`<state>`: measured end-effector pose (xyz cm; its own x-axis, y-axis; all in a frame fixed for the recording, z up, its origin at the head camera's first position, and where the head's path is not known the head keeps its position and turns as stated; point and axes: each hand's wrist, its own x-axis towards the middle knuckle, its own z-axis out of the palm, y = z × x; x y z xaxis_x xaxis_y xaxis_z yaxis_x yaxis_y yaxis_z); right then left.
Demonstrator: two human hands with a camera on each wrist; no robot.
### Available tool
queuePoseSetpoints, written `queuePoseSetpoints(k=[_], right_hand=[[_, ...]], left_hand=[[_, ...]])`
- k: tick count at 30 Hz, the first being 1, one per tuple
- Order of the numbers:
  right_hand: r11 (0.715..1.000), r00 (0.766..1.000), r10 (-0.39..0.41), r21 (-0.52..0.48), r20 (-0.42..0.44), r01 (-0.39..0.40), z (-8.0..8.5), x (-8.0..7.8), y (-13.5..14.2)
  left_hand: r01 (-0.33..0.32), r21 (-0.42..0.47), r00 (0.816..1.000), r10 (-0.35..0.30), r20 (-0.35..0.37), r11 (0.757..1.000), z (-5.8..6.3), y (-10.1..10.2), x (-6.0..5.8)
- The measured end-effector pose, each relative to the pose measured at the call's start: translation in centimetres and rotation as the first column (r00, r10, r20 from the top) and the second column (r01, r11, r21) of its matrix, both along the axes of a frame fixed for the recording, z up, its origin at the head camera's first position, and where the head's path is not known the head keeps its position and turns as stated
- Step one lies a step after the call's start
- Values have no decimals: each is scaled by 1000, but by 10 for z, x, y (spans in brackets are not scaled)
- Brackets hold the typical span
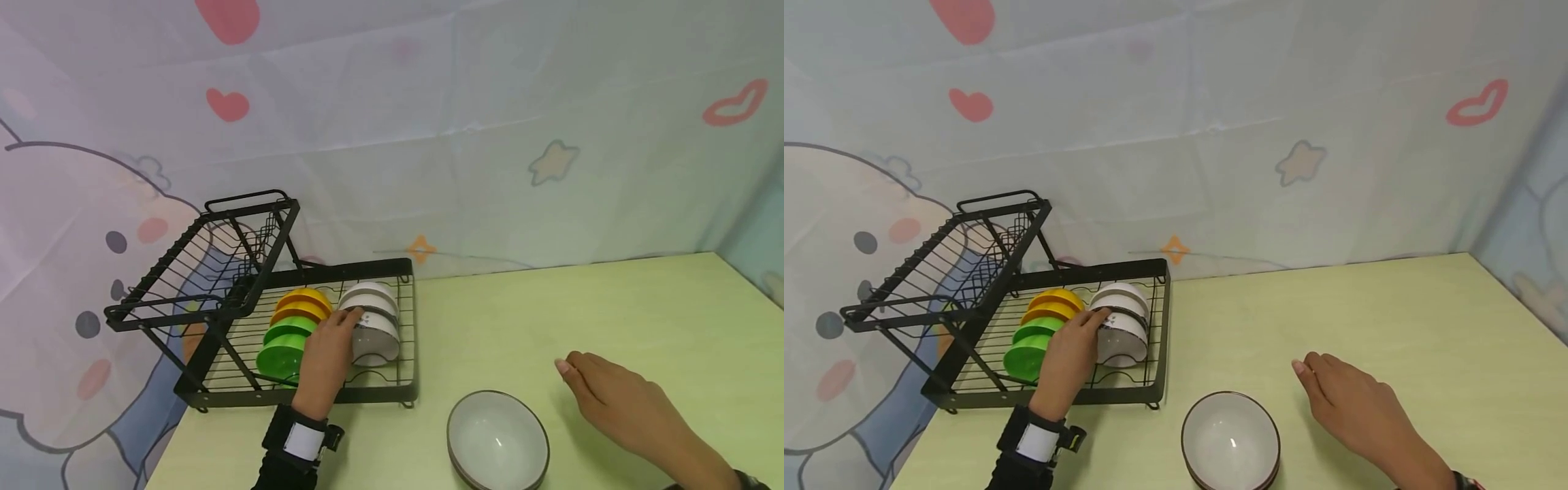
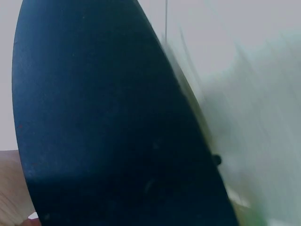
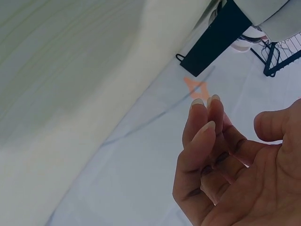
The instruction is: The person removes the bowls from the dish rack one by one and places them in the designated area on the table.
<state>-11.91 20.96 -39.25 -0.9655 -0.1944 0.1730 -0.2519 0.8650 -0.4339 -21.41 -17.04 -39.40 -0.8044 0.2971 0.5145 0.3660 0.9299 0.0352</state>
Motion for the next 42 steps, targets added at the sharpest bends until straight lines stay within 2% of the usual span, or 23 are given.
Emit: queuePoseSetpoints(k=[13,23,31,37,42], right_hand=[[1000,1000,1,9,-5,-1,2,0,0],[1000,1000,-2,6,26,2,1,-1,1],[1000,1000,-19,7,11,19,5,-2,3],[1000,1000,-21,2,16,21,6,-2,3],[1000,1000,-18,3,13,18,5,-1,3]], left_hand=[[23,22,1000,-23,6,1000,-1,0,4],[15,14,1000,-15,24,1000,-5,-2,5],[30,3,999,-29,-21,1000,-6,-2,4],[19,-63,995,-25,-95,998,-4,0,5],[18,-94,992,-29,-120,995,0,0,9]])
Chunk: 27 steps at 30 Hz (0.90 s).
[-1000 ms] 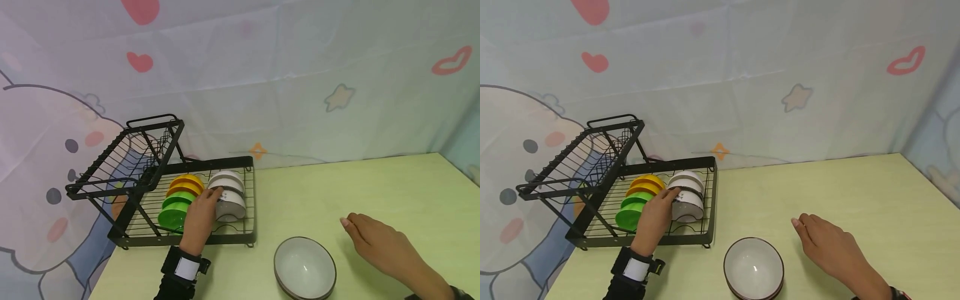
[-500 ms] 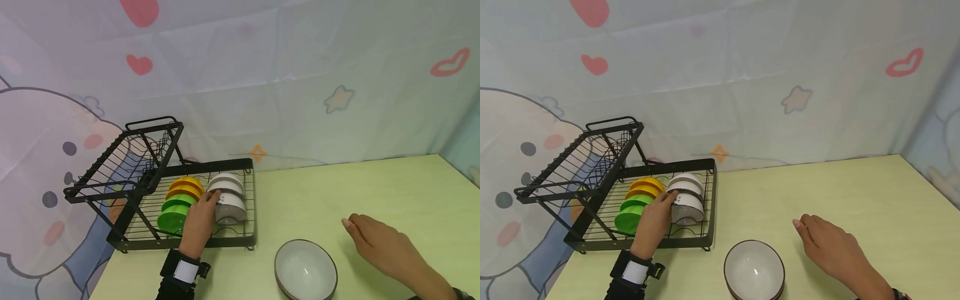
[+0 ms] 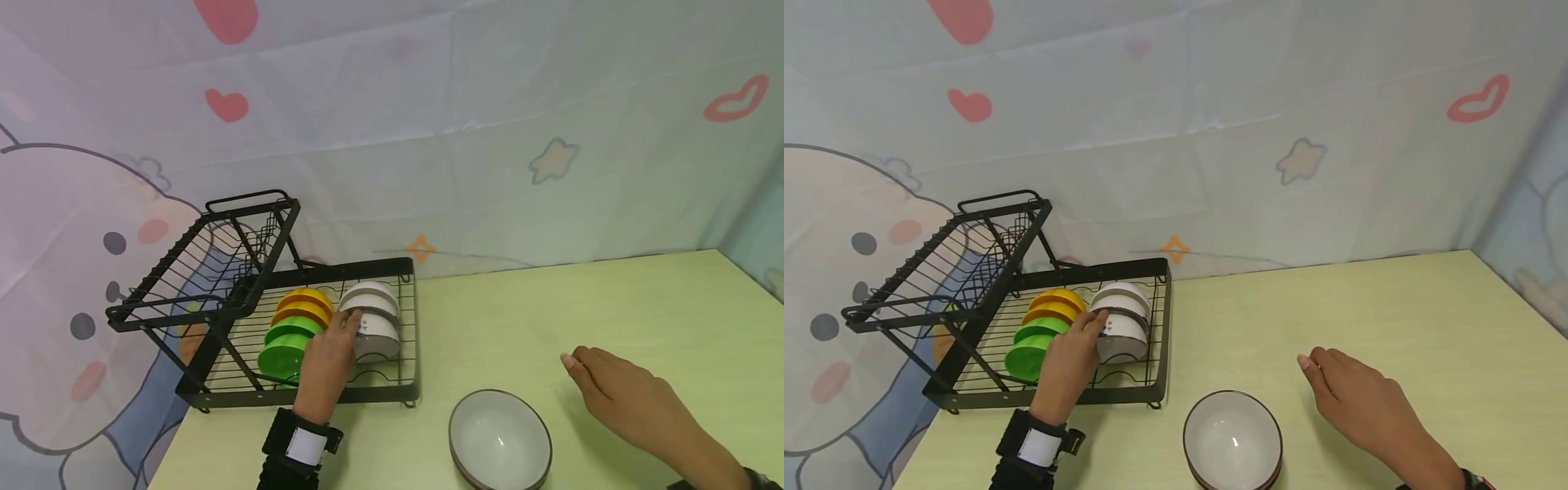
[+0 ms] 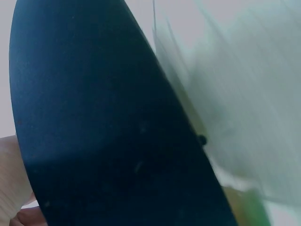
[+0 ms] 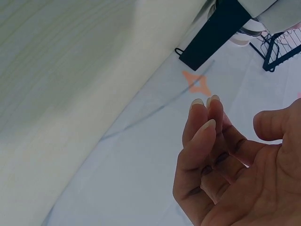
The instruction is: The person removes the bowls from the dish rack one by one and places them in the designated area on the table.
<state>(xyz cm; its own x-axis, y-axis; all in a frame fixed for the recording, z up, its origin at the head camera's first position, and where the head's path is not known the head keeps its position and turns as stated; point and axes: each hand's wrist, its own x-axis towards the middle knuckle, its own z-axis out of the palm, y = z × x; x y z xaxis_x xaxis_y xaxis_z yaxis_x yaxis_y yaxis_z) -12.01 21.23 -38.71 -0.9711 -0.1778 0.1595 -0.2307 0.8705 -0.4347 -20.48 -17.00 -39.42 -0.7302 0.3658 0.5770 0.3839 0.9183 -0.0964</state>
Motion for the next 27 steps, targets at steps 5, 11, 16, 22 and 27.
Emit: queuePoseSetpoints(k=[5,11,16,22,27], right_hand=[[1000,1000,9,-1,1,-9,0,0,0],[1000,1000,16,-4,-4,-16,-1,0,-1],[1000,1000,22,-3,3,-22,-2,-1,-1],[1000,1000,26,-4,-3,-26,-3,-1,-2],[1000,1000,21,-5,-9,-21,-3,0,-3]], left_hand=[[17,-37,999,-19,-37,999,0,1,1],[3,-82,996,-10,-85,997,4,4,4],[22,-104,992,-34,-119,994,11,9,11],[54,-69,989,-63,-133,996,22,15,21],[105,-28,985,-108,-133,994,29,20,28]])
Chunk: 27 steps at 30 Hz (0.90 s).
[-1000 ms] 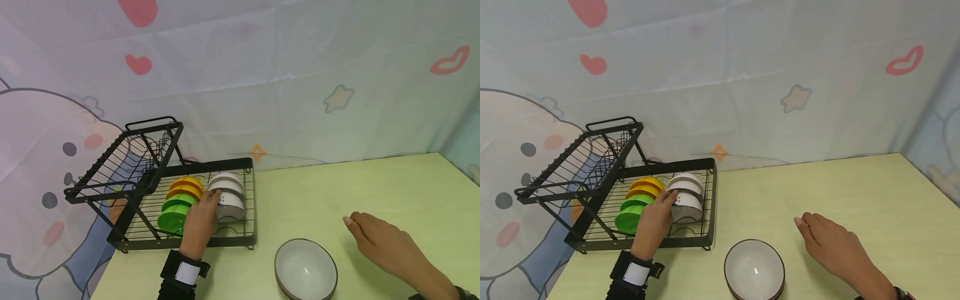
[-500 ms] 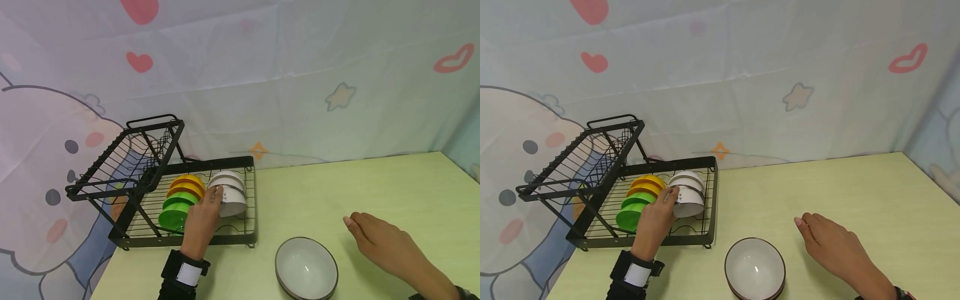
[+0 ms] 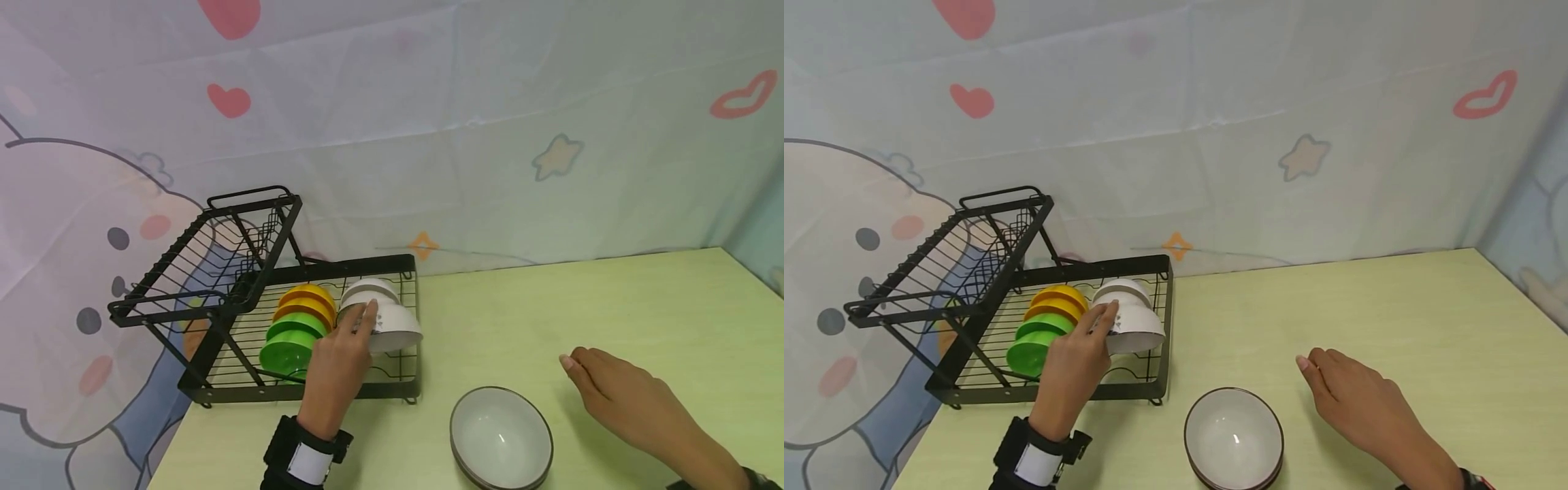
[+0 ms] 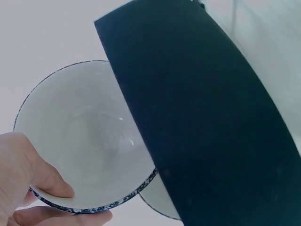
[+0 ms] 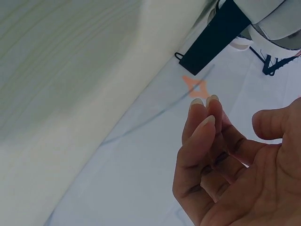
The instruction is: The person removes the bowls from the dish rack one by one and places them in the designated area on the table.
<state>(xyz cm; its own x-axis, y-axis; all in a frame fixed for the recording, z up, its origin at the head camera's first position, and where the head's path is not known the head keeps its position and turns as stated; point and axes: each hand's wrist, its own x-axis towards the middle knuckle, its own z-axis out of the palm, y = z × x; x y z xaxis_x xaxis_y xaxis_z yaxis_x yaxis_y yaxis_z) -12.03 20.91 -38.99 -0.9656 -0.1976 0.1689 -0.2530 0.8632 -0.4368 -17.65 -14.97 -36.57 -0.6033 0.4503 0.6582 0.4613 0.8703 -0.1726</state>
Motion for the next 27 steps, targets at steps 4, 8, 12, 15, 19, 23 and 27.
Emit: queuePoseSetpoints(k=[4,8,12,15,19,23,27], right_hand=[[1000,1000,1,-4,1,-1,0,-1,-1],[1000,1000,2,-4,-3,-2,0,-1,-3],[1000,1000,1,-4,-19,-1,2,-1,-4],[1000,1000,3,-11,-23,-3,4,-1,-5],[1000,1000,9,-19,-19,-9,5,0,-10],[999,999,18,-43,-44,-20,7,1,-16],[997,997,43,-64,-66,-48,12,-1,-25]], left_hand=[[18,47,1000,-18,-1,999,1,3,1],[35,138,999,-36,4,990,1,3,1],[67,233,997,-74,21,970,1,5,2],[94,302,993,-111,38,949,-1,8,3],[132,332,987,-155,43,934,-3,13,5],[153,323,984,-173,34,934,-4,20,7],[174,332,981,-193,26,927,-5,26,11]])
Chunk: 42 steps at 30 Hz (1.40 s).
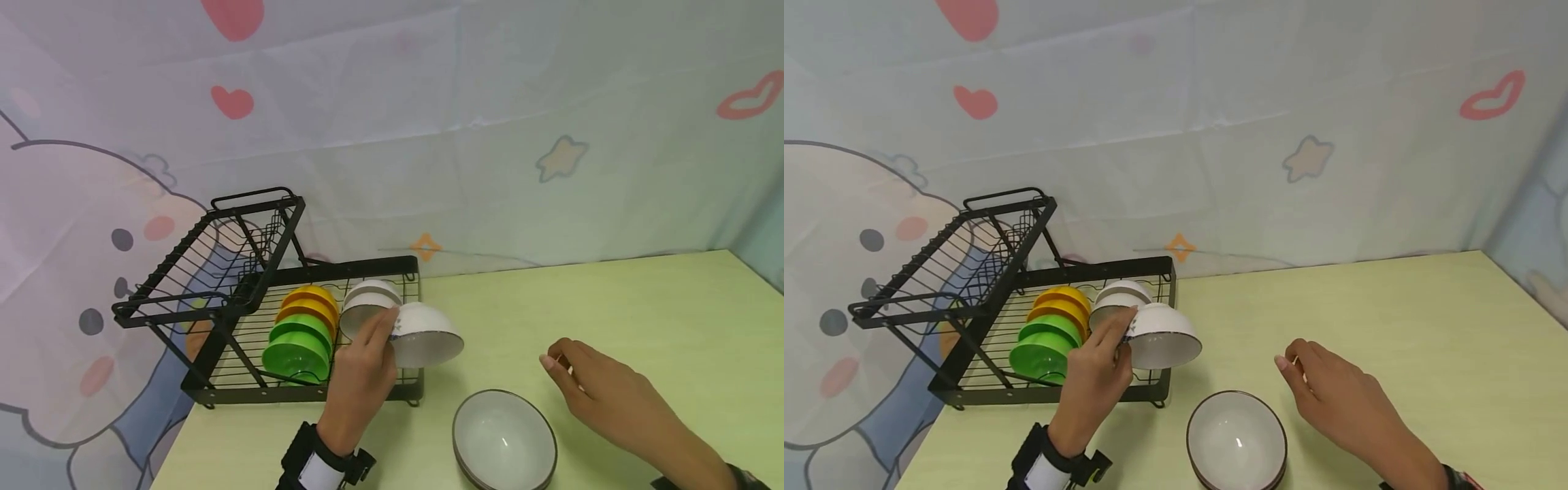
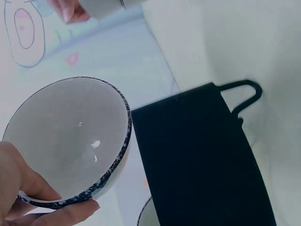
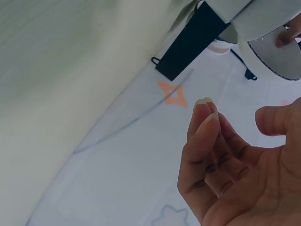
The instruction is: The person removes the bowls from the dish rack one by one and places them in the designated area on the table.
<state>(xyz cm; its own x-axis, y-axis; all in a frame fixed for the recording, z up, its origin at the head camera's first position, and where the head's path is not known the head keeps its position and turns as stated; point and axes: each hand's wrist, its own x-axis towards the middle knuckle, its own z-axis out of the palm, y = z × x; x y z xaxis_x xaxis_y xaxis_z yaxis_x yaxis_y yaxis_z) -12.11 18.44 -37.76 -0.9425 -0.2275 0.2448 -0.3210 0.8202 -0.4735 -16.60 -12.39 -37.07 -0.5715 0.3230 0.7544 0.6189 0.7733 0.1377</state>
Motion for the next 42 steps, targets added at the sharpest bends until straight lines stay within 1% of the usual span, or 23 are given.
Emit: queuePoseSetpoints(k=[5,10,15,17,22,24,26,29,31,32,37,42], right_hand=[[998,998,55,7,-12,-55,9,-5,-16],[994,993,110,23,-47,-109,17,-10,-36],[988,986,156,29,-61,-155,21,-13,-49],[985,984,172,25,-52,-171,21,-14,-53],[978,977,207,6,-43,-207,21,-16,-56],[973,970,230,-4,-76,-231,20,-17,-56],[968,958,247,-1,-143,-250,18,-19,-57],[968,938,249,20,-242,-251,15,-22,-58],[972,933,233,33,-274,-233,14,-23,-58],[974,934,226,34,-275,-226,14,-24,-58],[976,953,214,5,-215,-218,14,-25,-54],[974,953,212,-29,-218,-224,14,-27,-48]], left_hand=[[25,-1,999,-25,-23,1000,-2,5,3],[59,-5,997,-59,-51,998,-5,10,5],[92,-6,994,-92,-57,996,-8,14,8],[99,-9,993,-99,-65,995,-9,16,9],[112,-21,987,-114,-113,994,-11,21,10],[113,-26,985,-116,-132,993,-11,23,11],[111,-32,983,-115,-145,993,-12,26,11],[110,-41,981,-115,-156,993,-13,29,11],[109,-48,981,-115,-158,993,-13,30,11],[110,-51,980,-117,-159,993,-14,31,10],[130,-60,978,-138,-157,990,-14,33,10],[145,-69,976,-154,-152,987,-13,34,10]])
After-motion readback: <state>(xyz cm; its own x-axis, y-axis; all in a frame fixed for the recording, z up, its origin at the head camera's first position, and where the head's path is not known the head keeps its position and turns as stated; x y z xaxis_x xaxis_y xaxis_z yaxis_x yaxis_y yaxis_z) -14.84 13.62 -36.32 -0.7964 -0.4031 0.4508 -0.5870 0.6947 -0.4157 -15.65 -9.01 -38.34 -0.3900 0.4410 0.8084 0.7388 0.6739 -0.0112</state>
